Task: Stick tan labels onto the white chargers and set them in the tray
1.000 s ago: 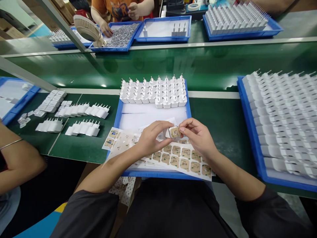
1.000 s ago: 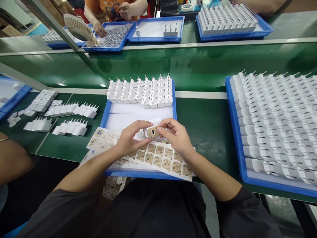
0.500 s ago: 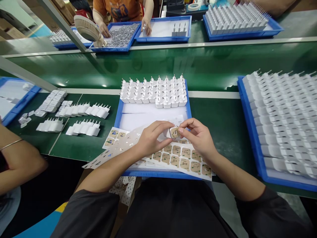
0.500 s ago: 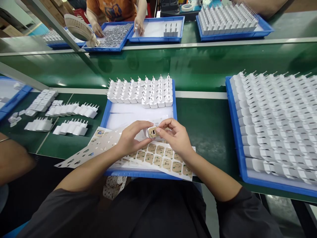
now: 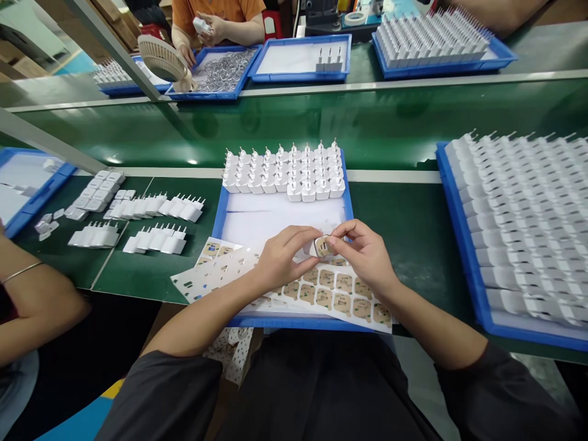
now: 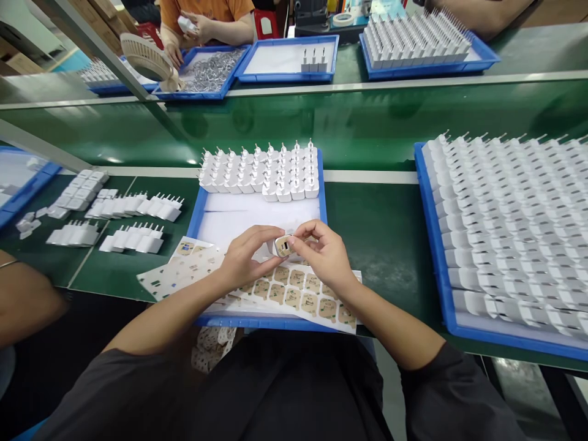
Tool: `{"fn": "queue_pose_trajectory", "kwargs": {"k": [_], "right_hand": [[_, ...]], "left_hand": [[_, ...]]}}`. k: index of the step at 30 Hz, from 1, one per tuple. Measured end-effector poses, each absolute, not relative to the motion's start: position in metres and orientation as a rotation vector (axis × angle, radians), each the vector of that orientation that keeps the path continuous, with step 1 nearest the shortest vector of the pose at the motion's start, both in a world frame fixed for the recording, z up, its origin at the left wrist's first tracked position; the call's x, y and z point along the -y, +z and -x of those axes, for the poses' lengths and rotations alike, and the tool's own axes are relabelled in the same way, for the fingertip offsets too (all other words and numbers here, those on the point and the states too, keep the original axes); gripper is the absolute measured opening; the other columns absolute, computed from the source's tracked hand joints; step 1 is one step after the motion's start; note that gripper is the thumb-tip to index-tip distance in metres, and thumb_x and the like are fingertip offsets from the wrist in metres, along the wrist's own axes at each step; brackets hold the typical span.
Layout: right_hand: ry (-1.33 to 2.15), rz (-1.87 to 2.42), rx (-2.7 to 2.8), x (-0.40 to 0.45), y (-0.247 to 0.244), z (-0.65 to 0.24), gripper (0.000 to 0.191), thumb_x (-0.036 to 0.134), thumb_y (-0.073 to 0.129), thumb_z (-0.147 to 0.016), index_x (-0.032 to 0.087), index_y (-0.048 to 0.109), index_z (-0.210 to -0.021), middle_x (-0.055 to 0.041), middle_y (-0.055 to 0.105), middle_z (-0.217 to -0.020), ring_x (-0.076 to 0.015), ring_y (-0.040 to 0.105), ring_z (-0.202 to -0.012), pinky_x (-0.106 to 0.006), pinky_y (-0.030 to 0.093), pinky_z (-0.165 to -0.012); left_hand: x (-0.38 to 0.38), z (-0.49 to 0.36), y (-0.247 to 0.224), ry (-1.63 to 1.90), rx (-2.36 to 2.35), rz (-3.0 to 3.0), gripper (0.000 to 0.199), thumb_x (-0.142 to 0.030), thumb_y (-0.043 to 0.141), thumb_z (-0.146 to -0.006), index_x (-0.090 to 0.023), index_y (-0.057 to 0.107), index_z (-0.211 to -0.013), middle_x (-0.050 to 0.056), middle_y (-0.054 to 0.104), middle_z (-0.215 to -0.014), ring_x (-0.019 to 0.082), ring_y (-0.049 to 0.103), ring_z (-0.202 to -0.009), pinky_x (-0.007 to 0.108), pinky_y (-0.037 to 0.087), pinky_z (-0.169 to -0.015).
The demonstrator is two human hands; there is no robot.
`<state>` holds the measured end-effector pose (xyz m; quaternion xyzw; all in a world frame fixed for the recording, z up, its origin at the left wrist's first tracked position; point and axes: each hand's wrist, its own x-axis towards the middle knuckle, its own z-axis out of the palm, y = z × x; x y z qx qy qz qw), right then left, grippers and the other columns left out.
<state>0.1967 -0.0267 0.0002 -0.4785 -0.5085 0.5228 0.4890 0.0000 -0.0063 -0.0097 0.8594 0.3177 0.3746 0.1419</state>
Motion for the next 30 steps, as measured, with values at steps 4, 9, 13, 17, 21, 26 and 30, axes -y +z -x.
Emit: {"fn": "queue_pose_trajectory", "kwargs": {"k": [4, 9, 13, 17, 21, 26, 30], "right_hand": [[1.255, 1.173, 1.252, 0.027, 0.0, -0.196, 0.02, 0.038, 0.073, -0.084, 0.02, 0.062, -0.084, -0.0014, 0.06, -0.081, -0.016, 0.059, -0.075, -0.029, 0.051, -0.066], [1.239, 1.177, 1.254, 0.027, -0.001, -0.196, 0.02, 0.038, 0.073, -0.084, 0.02, 0.062, -0.084, -0.0013, 0.06, -0.08, -0.0159, 0.059, -0.075, -0.029, 0.051, -0.065], [1.21, 1.187, 1.283, 0.027, -0.001, -0.196, 0.02, 0.038, 0.072, -0.085, 0.021, 0.062, -0.085, -0.0015, 0.06, -0.081, -0.016, 0.058, -0.075, -0.029, 0.05, -0.066], [1.182, 1.187, 1.293, 0.027, -0.002, -0.196, 0.019, 0.037, 0.072, -0.085, 0.021, 0.062, -0.084, -0.0014, 0.06, -0.081, -0.0161, 0.058, -0.075, -0.029, 0.05, -0.066], [1.174, 1.2, 1.299, 0.026, -0.004, -0.196, 0.019, 0.038, 0.071, -0.085, 0.021, 0.062, -0.085, -0.0016, 0.06, -0.081, -0.0163, 0.058, -0.075, -0.029, 0.05, -0.065], [1.133, 1.185, 1.326, 0.026, -0.008, -0.196, 0.018, 0.037, 0.07, -0.086, 0.022, 0.062, -0.084, -0.0011, 0.06, -0.081, -0.0162, 0.058, -0.076, -0.028, 0.05, -0.064], [1.028, 1.217, 1.419, 0.025, -0.01, -0.197, 0.016, 0.037, 0.068, -0.088, 0.023, 0.062, -0.085, -0.0016, 0.059, -0.082, -0.0165, 0.058, -0.077, -0.028, 0.051, -0.064]], "left_hand": [[0.007, 0.0, -0.01, 1.087, -0.924, -2.5, 0.038, -0.024, 0.067, -0.086, -0.019, 0.056, -0.122, 0.01, 0.07, -0.11, 0.021, 0.067, -0.103, 0.033, 0.058, -0.086], [0.007, 0.0, -0.01, 1.086, -0.938, -2.511, 0.037, -0.024, 0.066, -0.086, -0.019, 0.057, -0.122, 0.01, 0.07, -0.11, 0.02, 0.067, -0.101, 0.032, 0.058, -0.084], [0.006, -0.001, -0.011, 1.099, -0.928, -2.518, 0.037, -0.025, 0.065, -0.087, -0.019, 0.057, -0.122, 0.01, 0.07, -0.11, 0.02, 0.067, -0.101, 0.032, 0.058, -0.084], [0.006, -0.001, -0.012, 1.109, -0.929, -2.528, 0.037, -0.024, 0.066, -0.086, -0.019, 0.057, -0.121, 0.009, 0.07, -0.109, 0.02, 0.067, -0.099, 0.032, 0.058, -0.082], [0.006, -0.001, -0.012, 1.103, -0.941, -2.545, 0.035, -0.025, 0.064, -0.087, -0.019, 0.057, -0.121, 0.009, 0.07, -0.109, 0.02, 0.068, -0.099, 0.032, 0.058, -0.082], [0.005, -0.002, -0.011, 1.123, -0.938, -2.57, 0.034, -0.023, 0.064, -0.087, -0.019, 0.057, -0.12, 0.01, 0.071, -0.108, 0.019, 0.068, -0.098, 0.031, 0.058, -0.082], [0.005, -0.002, -0.013, 1.125, -0.941, -2.554, 0.034, -0.023, 0.065, -0.087, -0.018, 0.058, -0.119, 0.01, 0.071, -0.108, 0.019, 0.068, -0.099, 0.032, 0.059, -0.082]]}}
